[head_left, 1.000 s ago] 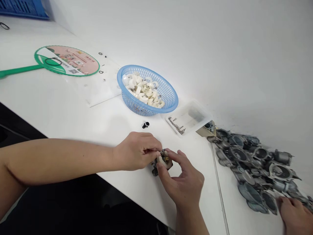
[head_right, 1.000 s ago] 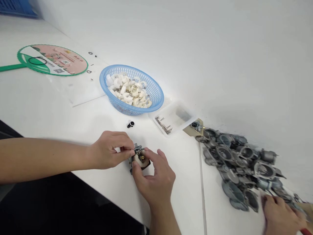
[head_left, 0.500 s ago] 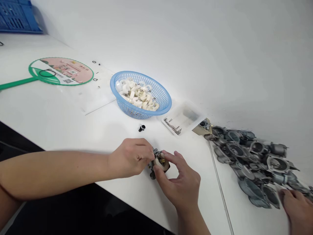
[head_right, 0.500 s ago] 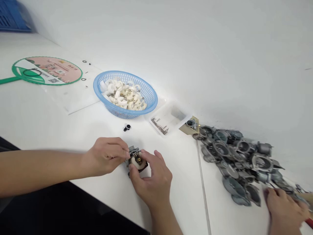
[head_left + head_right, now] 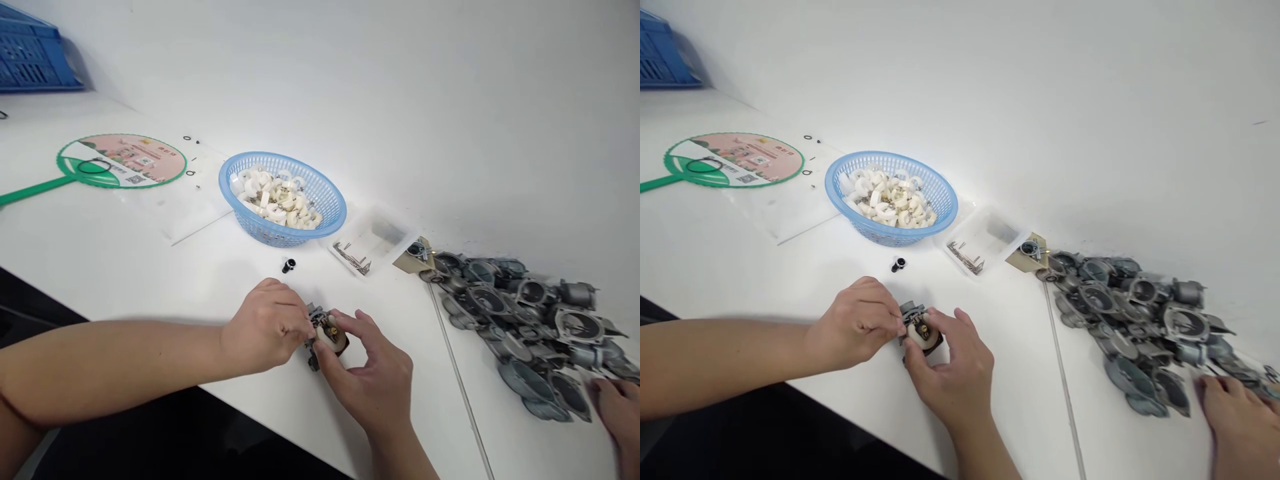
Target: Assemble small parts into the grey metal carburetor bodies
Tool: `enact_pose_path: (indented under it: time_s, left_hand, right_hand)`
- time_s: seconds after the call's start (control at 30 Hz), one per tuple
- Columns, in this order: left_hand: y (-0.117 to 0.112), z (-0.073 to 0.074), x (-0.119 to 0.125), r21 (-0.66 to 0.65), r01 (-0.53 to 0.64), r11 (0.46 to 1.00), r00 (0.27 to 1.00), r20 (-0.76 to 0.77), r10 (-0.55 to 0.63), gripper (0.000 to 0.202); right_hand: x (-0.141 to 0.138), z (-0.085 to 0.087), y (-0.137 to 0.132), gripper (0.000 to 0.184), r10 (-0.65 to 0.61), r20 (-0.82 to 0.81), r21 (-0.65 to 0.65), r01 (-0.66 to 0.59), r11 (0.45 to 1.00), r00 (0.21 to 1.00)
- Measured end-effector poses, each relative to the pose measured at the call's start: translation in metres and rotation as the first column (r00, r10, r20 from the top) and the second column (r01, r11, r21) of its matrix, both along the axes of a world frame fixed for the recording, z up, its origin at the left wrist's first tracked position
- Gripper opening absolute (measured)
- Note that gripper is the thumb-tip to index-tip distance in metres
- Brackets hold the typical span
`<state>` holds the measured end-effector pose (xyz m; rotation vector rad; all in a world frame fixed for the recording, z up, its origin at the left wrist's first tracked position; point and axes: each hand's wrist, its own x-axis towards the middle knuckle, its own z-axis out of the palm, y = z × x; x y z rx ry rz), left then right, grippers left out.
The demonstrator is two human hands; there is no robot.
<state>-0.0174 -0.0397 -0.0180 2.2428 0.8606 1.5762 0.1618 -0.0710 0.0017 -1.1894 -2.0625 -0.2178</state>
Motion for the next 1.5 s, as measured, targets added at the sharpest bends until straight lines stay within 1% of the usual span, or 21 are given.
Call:
enact_pose_path:
  time_s: [0.13,0.27,0.43,0.63,0.9,1.03,1.17,1.37,1.5]
  left_hand:
    - [0.0003,0.0001,0.0015,-0.004,0.006,1.0,1.0,0.013,-0.006,0.017]
    - [-0.0001,0.0005,0.0029,0.006,0.003,1.0,0.999,0.032,-0.003,0.017]
    - [-0.0001,0.0013,0.002,0.018,-0.02,1.0,1.0,0.008,0.02,0.018]
    - [0.0003,0.0026,0.0013,0.01,-0.001,1.0,1.0,-0.004,0.001,0.019]
    - [0.001,0.0005,0.0015,0.035,-0.04,0.999,0.999,-0.007,0.041,0.02]
    - [0.0016,-0.0003,0.0022,0.034,-0.014,0.999,1.0,0.003,0.014,0.018]
    - [0.0013,0.0004,0.0032,0.04,-0.027,0.999,1.0,0.006,0.027,0.019]
    - [0.002,0.0003,0.0043,0.036,-0.022,0.999,1.0,0.011,0.022,0.021]
    - [0.0038,-0.0005,0.0043,0.012,0.033,0.999,0.999,0.04,-0.034,0.019]
  right_hand:
    - [-0.0002,0.0002,-0.0005,0.031,-0.013,-0.006,-0.017,0.013,1.0,1.0]
    - [-0.001,0.0004,-0.001,0.027,-0.021,-0.021,-0.02,0.02,1.0,1.0]
    - [-0.002,-0.0001,-0.0015,0.029,-0.03,-0.019,-0.026,0.03,0.999,0.999]
    - [-0.0025,-0.0009,-0.0013,0.029,-0.013,-0.034,-0.018,0.013,1.0,0.999]
    - [0.0018,-0.0013,-0.0017,0.031,-0.018,-0.008,-0.021,0.018,1.0,1.0]
    - [0.0019,-0.0021,-0.0008,0.032,-0.017,-0.005,-0.011,0.017,1.0,1.0]
    - [0.0007,-0.001,-0.0002,0.029,-0.008,-0.02,0.002,0.008,1.0,1.0]
    - [0.0028,-0.0016,0.0,0.028,-0.014,0.01,-0.013,0.014,1.0,1.0]
    - [0.0045,-0.0042,0.0005,0.026,-0.019,0.004,0.0,0.019,1.0,1.0]
